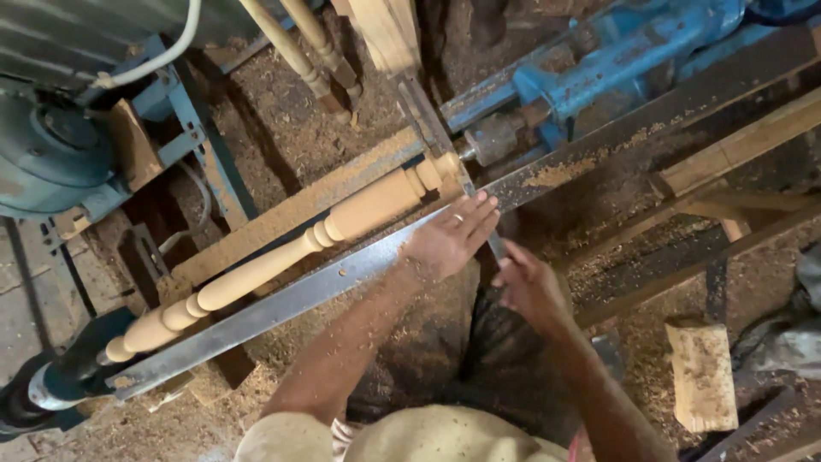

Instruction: The person uses a chisel to shape a wooden spindle on a lathe. They hold the tool against the rotating wood to carve decorative grooves and smooth the surface.

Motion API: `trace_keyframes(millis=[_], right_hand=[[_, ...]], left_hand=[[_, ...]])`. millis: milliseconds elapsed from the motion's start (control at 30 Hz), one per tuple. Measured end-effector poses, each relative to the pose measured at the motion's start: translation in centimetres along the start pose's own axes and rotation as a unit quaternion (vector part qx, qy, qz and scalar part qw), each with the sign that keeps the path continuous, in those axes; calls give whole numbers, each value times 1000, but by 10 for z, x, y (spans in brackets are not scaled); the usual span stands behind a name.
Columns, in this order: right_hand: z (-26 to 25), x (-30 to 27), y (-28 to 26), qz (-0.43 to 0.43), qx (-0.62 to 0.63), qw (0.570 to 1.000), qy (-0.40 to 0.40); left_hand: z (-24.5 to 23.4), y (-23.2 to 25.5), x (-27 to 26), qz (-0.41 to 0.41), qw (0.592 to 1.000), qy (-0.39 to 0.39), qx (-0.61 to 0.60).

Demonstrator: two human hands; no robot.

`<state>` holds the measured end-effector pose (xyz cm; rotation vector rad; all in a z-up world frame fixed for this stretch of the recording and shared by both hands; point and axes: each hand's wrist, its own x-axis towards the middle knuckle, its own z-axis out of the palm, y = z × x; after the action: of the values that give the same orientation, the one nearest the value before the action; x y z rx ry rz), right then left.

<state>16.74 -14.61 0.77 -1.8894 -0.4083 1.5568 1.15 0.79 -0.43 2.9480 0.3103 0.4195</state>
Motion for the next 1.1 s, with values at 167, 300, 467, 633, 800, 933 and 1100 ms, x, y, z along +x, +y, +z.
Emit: trace_keyframes(millis=[167, 300, 467, 633, 800, 933, 1100], right_hand=[[-35, 12, -20, -46, -76, 996, 18], [-39, 21, -14, -74, -89, 993, 16], [-29, 18, -15, -88, -74, 993, 32], [-19, 15, -16, -55, -74, 995, 43], [-6, 1, -26, -37, -69, 995, 60], [10, -11, -38, 38, -138, 984, 102], [32, -6, -3, -77, -26, 990, 115]], left_hand=[[-7, 6, 9, -37, 998, -43, -8], [-6, 5, 14, -36, 998, -50, -1], [5, 2, 11, -42, 997, -62, -11], [7, 3, 10, -53, 995, -78, -14], [4, 4, 7, -60, 997, -49, -20], [3, 2, 7, -61, 998, -20, -4], [1, 5, 3, -64, 998, 20, 1]])
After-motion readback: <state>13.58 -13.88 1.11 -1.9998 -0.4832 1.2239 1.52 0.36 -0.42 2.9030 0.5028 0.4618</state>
